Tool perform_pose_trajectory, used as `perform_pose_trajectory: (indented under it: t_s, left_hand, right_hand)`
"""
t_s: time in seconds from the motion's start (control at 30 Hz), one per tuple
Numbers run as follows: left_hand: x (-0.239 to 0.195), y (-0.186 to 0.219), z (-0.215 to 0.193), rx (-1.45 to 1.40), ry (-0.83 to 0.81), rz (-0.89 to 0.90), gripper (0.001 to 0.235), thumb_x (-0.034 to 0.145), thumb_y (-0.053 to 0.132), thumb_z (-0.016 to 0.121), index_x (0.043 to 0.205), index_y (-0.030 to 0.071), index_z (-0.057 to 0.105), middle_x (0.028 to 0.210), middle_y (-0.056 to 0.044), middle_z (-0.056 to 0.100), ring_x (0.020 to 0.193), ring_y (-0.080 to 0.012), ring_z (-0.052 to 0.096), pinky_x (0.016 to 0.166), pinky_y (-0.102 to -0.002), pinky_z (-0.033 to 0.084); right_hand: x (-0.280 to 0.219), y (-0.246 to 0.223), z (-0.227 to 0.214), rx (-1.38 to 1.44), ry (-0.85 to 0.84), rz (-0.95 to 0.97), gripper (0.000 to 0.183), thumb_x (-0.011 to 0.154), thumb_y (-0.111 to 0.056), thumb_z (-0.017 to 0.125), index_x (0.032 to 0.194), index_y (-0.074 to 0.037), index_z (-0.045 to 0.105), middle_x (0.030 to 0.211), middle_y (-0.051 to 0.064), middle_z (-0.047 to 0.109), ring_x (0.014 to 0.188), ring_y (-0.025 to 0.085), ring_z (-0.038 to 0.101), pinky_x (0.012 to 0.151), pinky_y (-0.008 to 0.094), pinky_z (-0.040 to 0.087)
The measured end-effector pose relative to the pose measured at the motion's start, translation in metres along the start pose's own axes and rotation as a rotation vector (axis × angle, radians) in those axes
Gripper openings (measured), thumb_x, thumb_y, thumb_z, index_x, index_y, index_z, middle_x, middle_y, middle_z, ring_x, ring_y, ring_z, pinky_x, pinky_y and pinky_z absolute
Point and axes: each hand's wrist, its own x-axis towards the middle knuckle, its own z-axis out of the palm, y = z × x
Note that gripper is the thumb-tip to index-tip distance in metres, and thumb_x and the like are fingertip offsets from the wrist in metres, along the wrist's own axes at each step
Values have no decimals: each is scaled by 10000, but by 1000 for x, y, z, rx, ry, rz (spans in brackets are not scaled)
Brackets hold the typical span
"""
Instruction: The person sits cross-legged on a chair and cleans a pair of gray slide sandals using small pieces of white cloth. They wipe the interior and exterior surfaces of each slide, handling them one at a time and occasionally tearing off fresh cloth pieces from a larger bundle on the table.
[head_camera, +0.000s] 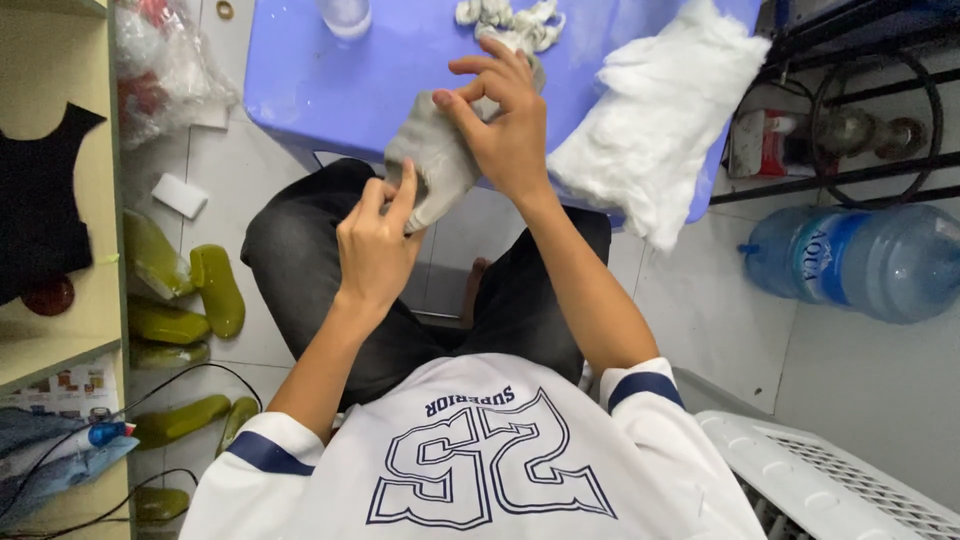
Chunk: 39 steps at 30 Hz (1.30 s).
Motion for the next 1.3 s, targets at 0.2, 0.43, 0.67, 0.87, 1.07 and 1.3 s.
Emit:
perform_pose_trajectory:
  t_s: [0.2,0.43,0.67,0.87,1.07,1.3]
  left_hand:
    - [-5,-10,5,32,48,90,966,694,-100,1026,1551,55,608,1030,-73,570,765,-207,619,572,-341,560]
    - [11,-14,8,31,50,94,977,715,-108,1002,1582,62,582,1049,-86,576,756,-238,607,571,-380,538]
    - [12,-18,10,-22,152,51,714,733,10,975,1414,30,763,946,-57,630,828,-285,765,749,-367,645]
    - [14,-22,2,-109,115,-118,652,787,140,997,1393,39,781,910,-56,636,796,-325,746,691,-452,618]
    - [15,-27,-3,-182,118,-179,634,825,189,1009,1399,46,781,908,-57,653,811,-352,734,723,-436,600]
    - [4,-29,-2,-230,44,-195,644,948,216,985,1508,79,698,946,-51,492,787,-214,543,743,-381,515]
  right_hand:
    - [-37,-5,-10,-51,-7,-97,54,1061,-190,763,1087,-152,791,1263,22,735,1426,334,517,1262,584,399]
    - [-56,0,5,37,146,53,100,1055,-118,733,1011,-189,789,1323,34,721,1512,325,496,1300,556,377]
    - [-52,53,16,-75,359,-35,76,936,-166,902,978,-206,854,1159,-6,680,1229,260,564,1119,447,442]
    - [-78,34,34,-50,371,13,101,913,-206,913,947,-221,819,939,-49,613,911,175,543,918,330,472]
    - [-67,11,31,-13,381,11,60,976,-227,848,936,-203,811,1039,-29,597,926,182,518,924,337,465]
    - [-34,56,18,-226,291,66,109,1030,-286,734,1017,-212,812,968,-1,615,1027,235,487,907,387,440]
